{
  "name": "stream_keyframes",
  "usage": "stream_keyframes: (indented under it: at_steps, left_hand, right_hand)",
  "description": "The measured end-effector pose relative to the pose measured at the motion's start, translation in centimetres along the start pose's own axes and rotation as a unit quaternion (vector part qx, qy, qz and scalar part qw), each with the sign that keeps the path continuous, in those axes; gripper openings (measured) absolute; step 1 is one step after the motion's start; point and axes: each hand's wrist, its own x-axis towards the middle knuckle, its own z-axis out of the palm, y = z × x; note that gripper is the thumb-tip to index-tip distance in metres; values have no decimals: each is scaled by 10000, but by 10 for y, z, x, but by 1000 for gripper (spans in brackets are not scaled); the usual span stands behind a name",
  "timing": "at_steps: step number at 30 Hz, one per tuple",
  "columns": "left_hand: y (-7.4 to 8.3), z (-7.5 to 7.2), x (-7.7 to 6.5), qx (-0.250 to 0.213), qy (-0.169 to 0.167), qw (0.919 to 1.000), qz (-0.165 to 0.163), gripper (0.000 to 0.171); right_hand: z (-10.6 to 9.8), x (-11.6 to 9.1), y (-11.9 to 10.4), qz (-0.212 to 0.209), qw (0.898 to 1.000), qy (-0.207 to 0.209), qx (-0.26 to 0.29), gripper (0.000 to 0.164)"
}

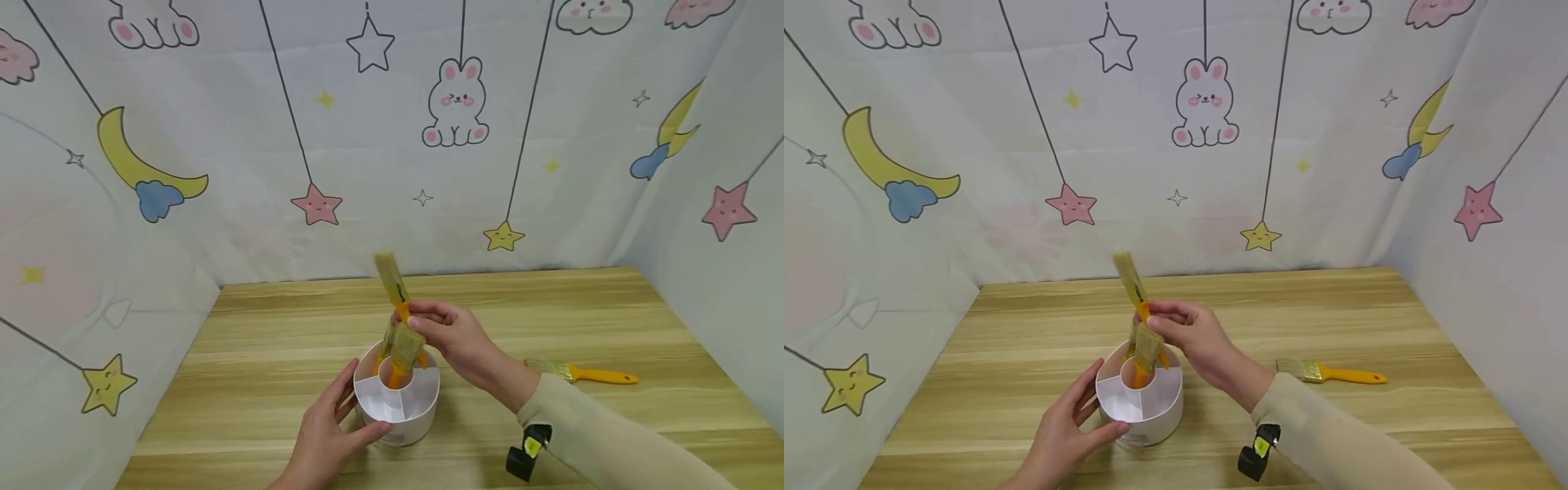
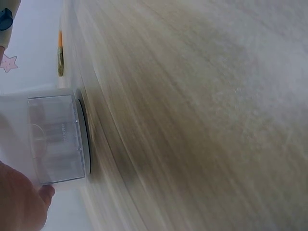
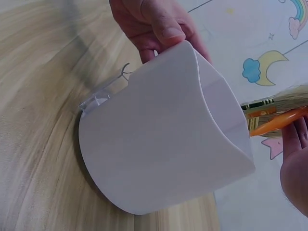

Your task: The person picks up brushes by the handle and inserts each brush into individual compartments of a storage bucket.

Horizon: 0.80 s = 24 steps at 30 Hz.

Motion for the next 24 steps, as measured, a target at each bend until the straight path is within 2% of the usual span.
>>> stream_keyframes:
  at_steps: [8,15,20,24]
  left_hand:
    - [1,0,1,13,-5,10000,-54,104]
    - [1,1,1,-24,-1,10000,-37,105]
    - [2,1,1,18,36,10000,-42,104]
    - [3,1,1,14,31,9999,-104,104]
  right_hand:
    - [1,7,1,-6,9989,184,422,34]
    - [-6,3,7,-97,9984,297,464,33]
    - [-13,-3,13,43,9979,437,470,36]
    - [-18,-6,18,192,9959,662,593,30]
